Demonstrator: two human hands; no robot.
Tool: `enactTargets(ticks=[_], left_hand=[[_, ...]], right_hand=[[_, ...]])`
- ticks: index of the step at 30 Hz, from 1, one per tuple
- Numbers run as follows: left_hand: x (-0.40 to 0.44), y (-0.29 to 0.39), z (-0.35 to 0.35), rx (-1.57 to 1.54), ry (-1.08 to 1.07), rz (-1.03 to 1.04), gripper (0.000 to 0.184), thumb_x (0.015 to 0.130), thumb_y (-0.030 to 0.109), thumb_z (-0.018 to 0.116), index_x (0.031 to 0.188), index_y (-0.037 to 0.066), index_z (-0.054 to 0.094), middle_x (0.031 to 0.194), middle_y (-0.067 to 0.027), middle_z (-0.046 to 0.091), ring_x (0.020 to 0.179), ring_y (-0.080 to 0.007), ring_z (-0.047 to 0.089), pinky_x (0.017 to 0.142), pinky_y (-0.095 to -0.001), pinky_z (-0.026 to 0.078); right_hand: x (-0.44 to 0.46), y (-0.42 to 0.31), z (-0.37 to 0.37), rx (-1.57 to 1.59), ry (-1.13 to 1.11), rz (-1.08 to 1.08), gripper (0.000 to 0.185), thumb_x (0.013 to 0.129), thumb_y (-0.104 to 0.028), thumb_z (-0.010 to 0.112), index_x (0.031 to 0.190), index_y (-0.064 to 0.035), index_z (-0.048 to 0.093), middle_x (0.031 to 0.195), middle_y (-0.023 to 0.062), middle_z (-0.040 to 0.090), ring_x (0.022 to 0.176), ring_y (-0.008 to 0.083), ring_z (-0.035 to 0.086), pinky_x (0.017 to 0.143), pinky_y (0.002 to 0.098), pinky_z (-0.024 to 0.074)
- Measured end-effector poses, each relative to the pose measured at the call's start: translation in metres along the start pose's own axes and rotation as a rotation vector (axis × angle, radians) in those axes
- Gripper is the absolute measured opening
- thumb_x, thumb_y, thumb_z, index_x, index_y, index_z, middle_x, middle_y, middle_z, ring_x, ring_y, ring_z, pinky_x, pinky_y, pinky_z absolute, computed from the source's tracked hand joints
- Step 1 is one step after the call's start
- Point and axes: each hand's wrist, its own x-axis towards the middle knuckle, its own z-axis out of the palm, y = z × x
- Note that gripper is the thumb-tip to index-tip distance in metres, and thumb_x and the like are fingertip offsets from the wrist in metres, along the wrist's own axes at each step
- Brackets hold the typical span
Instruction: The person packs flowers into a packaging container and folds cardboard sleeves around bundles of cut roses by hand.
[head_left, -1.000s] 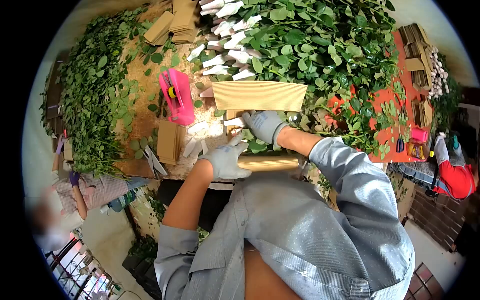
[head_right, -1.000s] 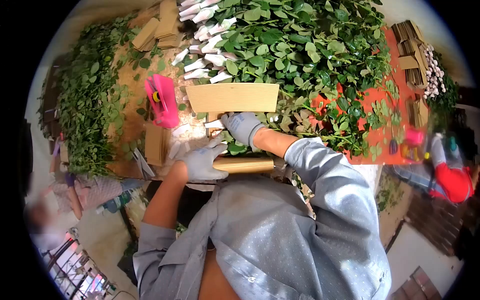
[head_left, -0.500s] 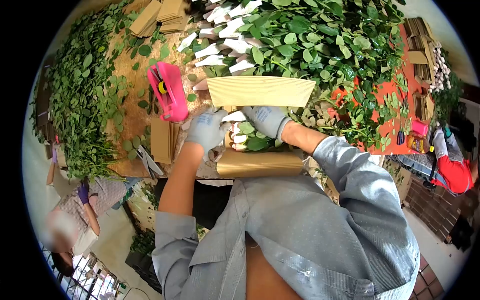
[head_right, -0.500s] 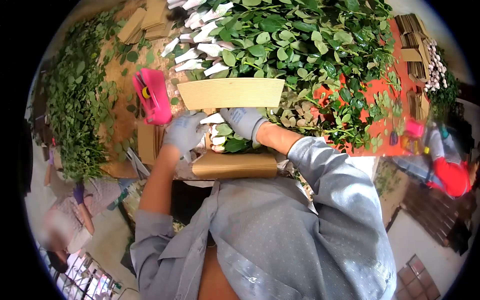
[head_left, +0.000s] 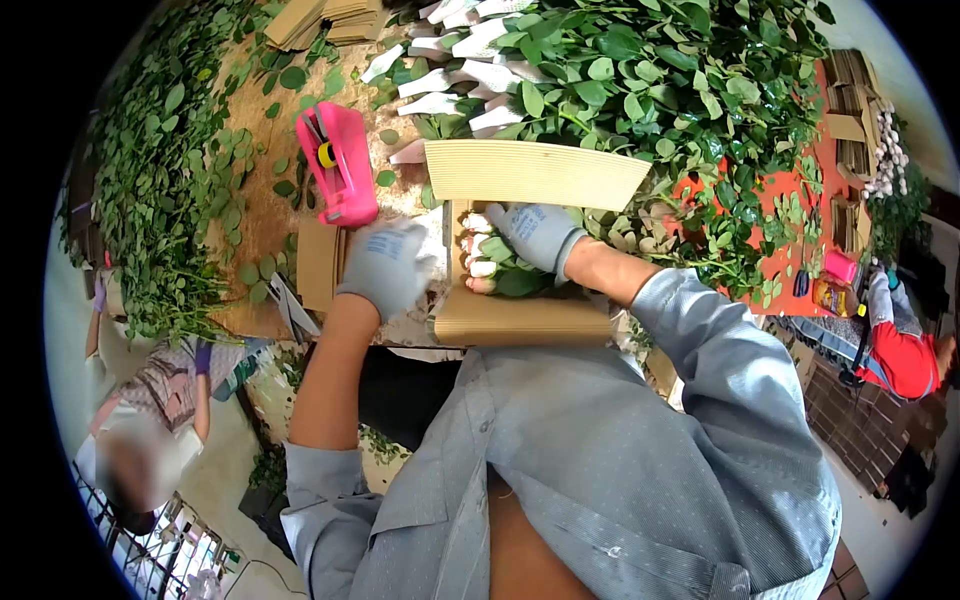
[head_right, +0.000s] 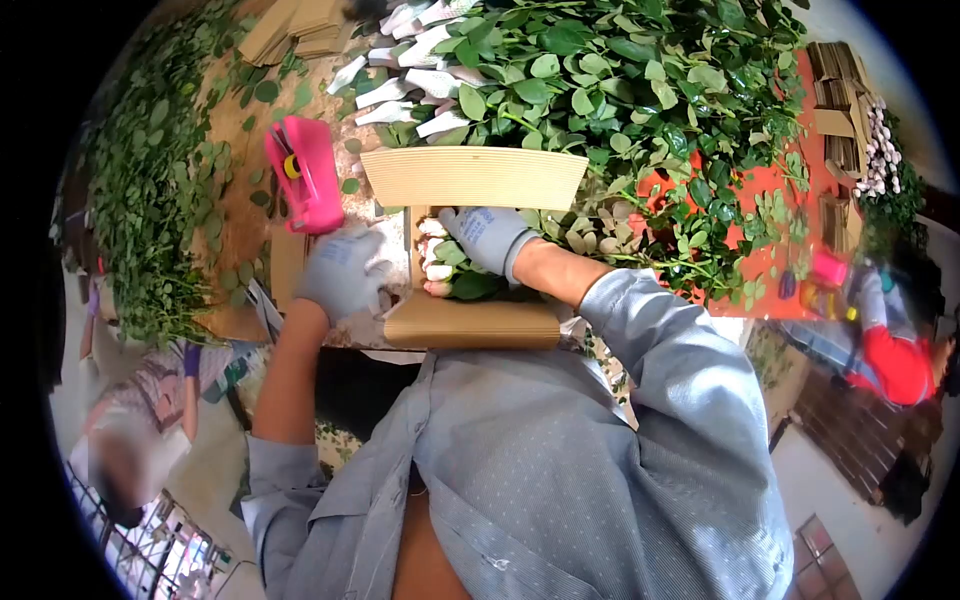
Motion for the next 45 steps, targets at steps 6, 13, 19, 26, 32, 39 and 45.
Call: enactTargets(ticks=[6, 13, 19, 26, 32, 39, 45], left_hand=[[0.008, 0.053, 0.007, -0.441, -0.144, 0.258, 0.045, 0.098, 0.023, 0.058, 0.141, 0.01, 0.055, 0.149, -0.0147, 0.051, 0.128, -0.0376, 0.054, 0.11, -0.0445, 0.042], [0.01, 0.063, 0.014, -0.163, -0.208, 0.157, 0.053, 0.096, 0.017, 0.054, 0.149, 0.016, 0.046, 0.161, -0.0094, 0.035, 0.126, -0.0407, 0.055, 0.108, -0.0469, 0.046], [0.012, 0.069, 0.012, -0.193, -0.238, 0.139, 0.056, 0.093, 0.014, 0.054, 0.148, 0.013, 0.046, 0.16, -0.015, 0.036, 0.126, -0.0394, 0.055, 0.107, -0.0472, 0.044], [0.013, 0.064, 0.02, -0.163, -0.193, 0.222, 0.059, 0.091, 0.009, 0.05, 0.149, 0.007, 0.042, 0.165, -0.0138, 0.025, 0.134, -0.0378, 0.051, 0.111, -0.0458, 0.043], [0.018, 0.052, 0.033, -0.132, -0.181, 0.28, 0.059, 0.088, 0.01, 0.05, 0.147, 0.003, 0.045, 0.164, -0.0205, 0.025, 0.142, -0.0411, 0.041, 0.117, -0.0451, 0.037], [0.017, 0.061, 0.022, -0.085, -0.219, 0.228, 0.065, 0.09, 0.027, 0.062, 0.149, 0.009, 0.043, 0.165, -0.0194, 0.024, 0.142, -0.0414, 0.041, 0.115, -0.046, 0.038], [0.019, 0.057, 0.027, -0.169, -0.261, 0.213, 0.064, 0.094, 0.034, 0.062, 0.148, 0.004, 0.043, 0.163, -0.0234, 0.026, 0.152, -0.037, 0.024, 0.119, -0.0448, 0.031]], right_hand=[[0.002, -0.002, -0.004, 0.035, 0.07, -0.022, 0.032, 0.097, -0.016, 0.05, 0.126, -0.0066, 0.06, 0.103, 0.0189, 0.071, 0.096, 0.0379, 0.069, 0.079, 0.0483, 0.0546], [-0.003, -0.006, -0.006, 0.061, 0.055, 0.032, 0.031, 0.091, -0.016, 0.059, 0.12, -0.0078, 0.064, 0.109, 0.0175, 0.069, 0.102, 0.0362, 0.068, 0.084, 0.0462, 0.0542], [-0.042, -0.018, -0.035, 0.088, 0.254, -0.048, 0.022, 0.09, -0.016, 0.061, 0.111, -0.01, 0.065, 0.098, 0.0153, 0.067, 0.092, 0.0336, 0.069, 0.077, 0.0449, 0.0547], [-0.098, 0.021, -0.105, 0.262, 1.088, 0.094, 0.019, 0.091, -0.011, 0.066, 0.109, -0.0058, 0.066, 0.093, 0.0137, 0.066, 0.08, 0.0348, 0.065, 0.069, 0.0418, 0.0532], [-0.071, 0.112, -0.048, 0.227, 0.509, 0.353, 0.034, 0.09, -0.024, 0.062, 0.117, -0.0043, 0.062, 0.113, 0.0232, 0.066, 0.107, 0.0414, 0.061, 0.093, 0.0489, 0.05], [-0.08, 0.094, -0.082, 0.002, 0.453, 0.29, 0.026, 0.09, -0.018, 0.058, 0.112, -0.0078, 0.065, 0.104, 0.0152, 0.069, 0.101, 0.0349, 0.066, 0.086, 0.0452, 0.0521], [-0.08, 0.1, -0.09, -0.287, 0.03, 0.227, 0.017, 0.087, -0.013, 0.058, 0.094, -0.0097, 0.073, 0.091, 0.0131, 0.074, 0.085, 0.0335, 0.073, 0.073, 0.0452, 0.0572]])
